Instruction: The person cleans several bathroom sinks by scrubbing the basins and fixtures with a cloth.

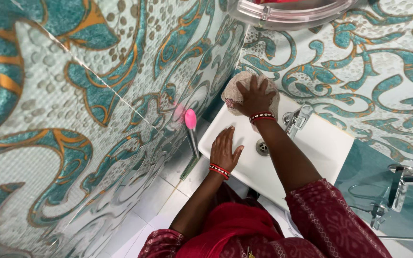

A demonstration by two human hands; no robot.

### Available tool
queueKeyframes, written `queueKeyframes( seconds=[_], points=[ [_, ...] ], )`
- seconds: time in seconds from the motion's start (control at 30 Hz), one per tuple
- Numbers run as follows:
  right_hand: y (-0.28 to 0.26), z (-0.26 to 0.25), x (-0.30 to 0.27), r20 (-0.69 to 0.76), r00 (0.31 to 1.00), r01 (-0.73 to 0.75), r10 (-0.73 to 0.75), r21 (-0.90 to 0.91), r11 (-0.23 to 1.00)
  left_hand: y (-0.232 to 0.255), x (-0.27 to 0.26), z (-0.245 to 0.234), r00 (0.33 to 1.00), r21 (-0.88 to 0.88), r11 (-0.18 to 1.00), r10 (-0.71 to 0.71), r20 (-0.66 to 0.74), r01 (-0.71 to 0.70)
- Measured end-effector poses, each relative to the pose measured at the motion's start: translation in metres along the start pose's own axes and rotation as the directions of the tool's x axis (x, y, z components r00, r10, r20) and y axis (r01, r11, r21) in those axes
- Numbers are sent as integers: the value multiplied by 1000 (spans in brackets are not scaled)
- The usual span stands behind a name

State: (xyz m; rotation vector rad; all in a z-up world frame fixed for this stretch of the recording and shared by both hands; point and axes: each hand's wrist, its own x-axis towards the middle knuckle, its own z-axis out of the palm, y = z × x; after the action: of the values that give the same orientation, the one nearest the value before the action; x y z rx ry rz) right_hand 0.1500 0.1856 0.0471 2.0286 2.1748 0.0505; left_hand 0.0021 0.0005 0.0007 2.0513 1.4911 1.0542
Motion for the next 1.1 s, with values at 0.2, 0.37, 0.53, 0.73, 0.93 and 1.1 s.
queueKeyframes(
  seconds=[0.2, 0.37, 0.53, 0.73, 0.93, 1.1],
  points=[
    [8, -11, -24, -31, 994, -103, 106, 76, 992, 0, -1, -1, 1000, 5, 1000, -17, 7, 17],
    [17, -31, -52, 162, 938, -319, 307, 52, 946, 2, -1, -2, 1000, -16, 1000, -8, -6, 8],
    [15, -23, -66, 158, 944, -304, 290, 66, 951, 2, -3, -5, 1000, 6, 1000, -18, -16, 18],
    [12, -37, -33, 134, 931, -351, 341, 66, 934, 2, -2, -5, 999, 53, 998, -24, -41, 26],
    [-29, 8, 15, -261, 965, 34, -22, 41, 999, -7, -6, 11, 997, 33, 999, -6, -80, 8],
    [-74, 19, 38, 207, 925, 356, -319, -174, 918, -13, -14, 16, 997, 66, 996, -50, -62, 54]
  ],
)
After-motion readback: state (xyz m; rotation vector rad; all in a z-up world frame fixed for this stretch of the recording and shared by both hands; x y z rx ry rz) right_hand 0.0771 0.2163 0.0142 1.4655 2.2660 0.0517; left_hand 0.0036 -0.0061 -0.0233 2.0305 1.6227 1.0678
